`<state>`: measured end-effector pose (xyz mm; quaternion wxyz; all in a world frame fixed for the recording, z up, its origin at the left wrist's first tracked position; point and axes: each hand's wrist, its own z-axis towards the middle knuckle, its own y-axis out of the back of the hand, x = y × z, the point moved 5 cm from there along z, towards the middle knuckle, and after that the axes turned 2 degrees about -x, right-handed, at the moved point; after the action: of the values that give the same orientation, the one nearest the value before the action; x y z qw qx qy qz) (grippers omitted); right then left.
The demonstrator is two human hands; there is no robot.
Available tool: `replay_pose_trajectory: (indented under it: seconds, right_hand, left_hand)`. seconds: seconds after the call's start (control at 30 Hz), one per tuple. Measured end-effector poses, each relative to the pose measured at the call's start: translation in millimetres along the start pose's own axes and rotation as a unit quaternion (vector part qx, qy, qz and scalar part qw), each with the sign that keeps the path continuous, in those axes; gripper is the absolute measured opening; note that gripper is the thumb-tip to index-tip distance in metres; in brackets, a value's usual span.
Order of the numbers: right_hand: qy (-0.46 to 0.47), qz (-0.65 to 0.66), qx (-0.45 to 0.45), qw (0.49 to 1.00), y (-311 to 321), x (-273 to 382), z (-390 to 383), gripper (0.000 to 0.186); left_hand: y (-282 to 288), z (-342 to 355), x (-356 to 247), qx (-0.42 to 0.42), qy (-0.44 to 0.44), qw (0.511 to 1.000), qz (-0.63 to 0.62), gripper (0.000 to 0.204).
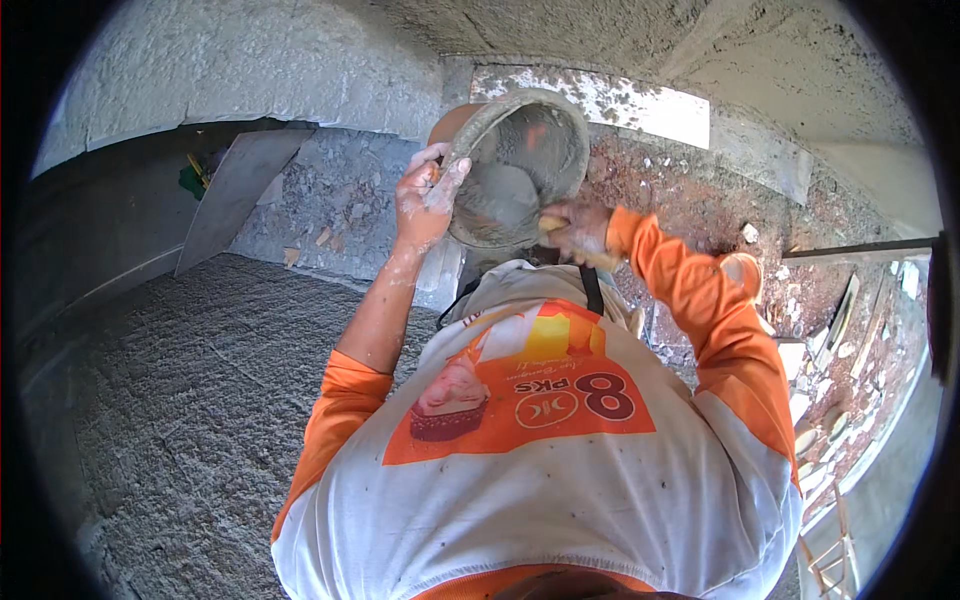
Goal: The person is mixing mortar in a bucket and applying it to a wall section for plastering.
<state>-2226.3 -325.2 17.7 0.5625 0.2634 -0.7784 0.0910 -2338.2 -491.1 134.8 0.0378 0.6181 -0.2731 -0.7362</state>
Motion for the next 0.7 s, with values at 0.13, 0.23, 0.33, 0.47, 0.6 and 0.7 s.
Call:
replay_pose_trajectory:
  seconds: [0.13,0.23,0.33,0.47,0.6,0.7]
  right_hand:
    - [-0.080,0.468,0.108,0.873,-33.5,41.2,-15.4,0.043]
    - [-0.029,0.530,0.110,0.840,-19.1,62.7,-32.6,0.044]
    - [0.006,0.611,0.139,0.779,-20.9,59.9,-19.7,0.046]
    - [-0.027,0.726,0.068,0.683,-25.0,6.2,46.3,0.040]
    - [0.065,0.641,-0.011,0.764,5.3,87.5,40.0,0.044]
    - [0.079,0.617,-0.154,0.767,56.1,137.1,37.6,0.039]
  left_hand:
    - [29.5,1.8,24.7,-0.097,0.063,0.992,0.045,0.023]
    - [47.5,1.1,49.8,-0.179,0.204,0.938,-0.215,0.031]
    - [70.4,-3.7,62.7,-0.174,0.318,0.930,-0.064,0.048]
    - [66.5,8.0,176.6,-0.169,0.365,0.897,-0.184,0.067]
    - [105.1,-14.6,205.7,-0.194,0.368,0.910,-0.012,0.069]
    - [117.6,-12.1,231.9,-0.145,0.374,0.910,0.106,0.068]
